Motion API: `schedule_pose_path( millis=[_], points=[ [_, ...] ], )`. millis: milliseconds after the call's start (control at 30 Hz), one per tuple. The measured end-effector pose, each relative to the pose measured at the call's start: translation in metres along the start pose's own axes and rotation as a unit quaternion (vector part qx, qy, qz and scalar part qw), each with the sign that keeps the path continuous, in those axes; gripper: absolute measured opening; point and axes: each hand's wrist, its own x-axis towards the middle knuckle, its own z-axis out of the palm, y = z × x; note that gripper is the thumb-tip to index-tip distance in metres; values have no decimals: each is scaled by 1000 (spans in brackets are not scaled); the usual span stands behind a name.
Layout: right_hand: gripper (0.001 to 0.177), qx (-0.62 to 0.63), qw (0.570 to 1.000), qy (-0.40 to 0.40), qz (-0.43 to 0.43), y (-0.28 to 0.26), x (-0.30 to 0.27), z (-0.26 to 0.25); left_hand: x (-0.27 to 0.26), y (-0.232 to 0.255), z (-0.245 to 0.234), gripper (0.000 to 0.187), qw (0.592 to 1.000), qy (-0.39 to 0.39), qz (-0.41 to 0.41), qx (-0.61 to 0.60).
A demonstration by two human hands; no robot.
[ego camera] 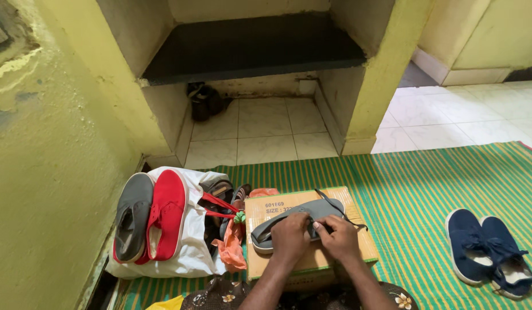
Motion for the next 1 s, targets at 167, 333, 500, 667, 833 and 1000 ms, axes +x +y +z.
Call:
schedule_pose_path(
  millis=[167,333,500,667,833,1000],
  points=[
    [12,-2,996,18,-93,13,-7,3,-9,3,7,17,999,-4,-36,-6],
    [14,-10,987,11,-157,9,-10,2,-20,4,2,25,997,56,48,-24],
    [10,-27,986,-1,-162,0,-11,1,-17,8,-4,25,997,50,44,-32],
    [10,-65,974,34,-214,-3,-17,1,-15,9,-7,15,995,49,27,-87],
    [12,-63,974,28,-215,-4,-15,3,-16,3,-7,13,992,17,-22,-121],
    [9,-23,982,-2,-185,-1,-12,0,-15,2,0,16,993,18,-40,-113]
  ],
)
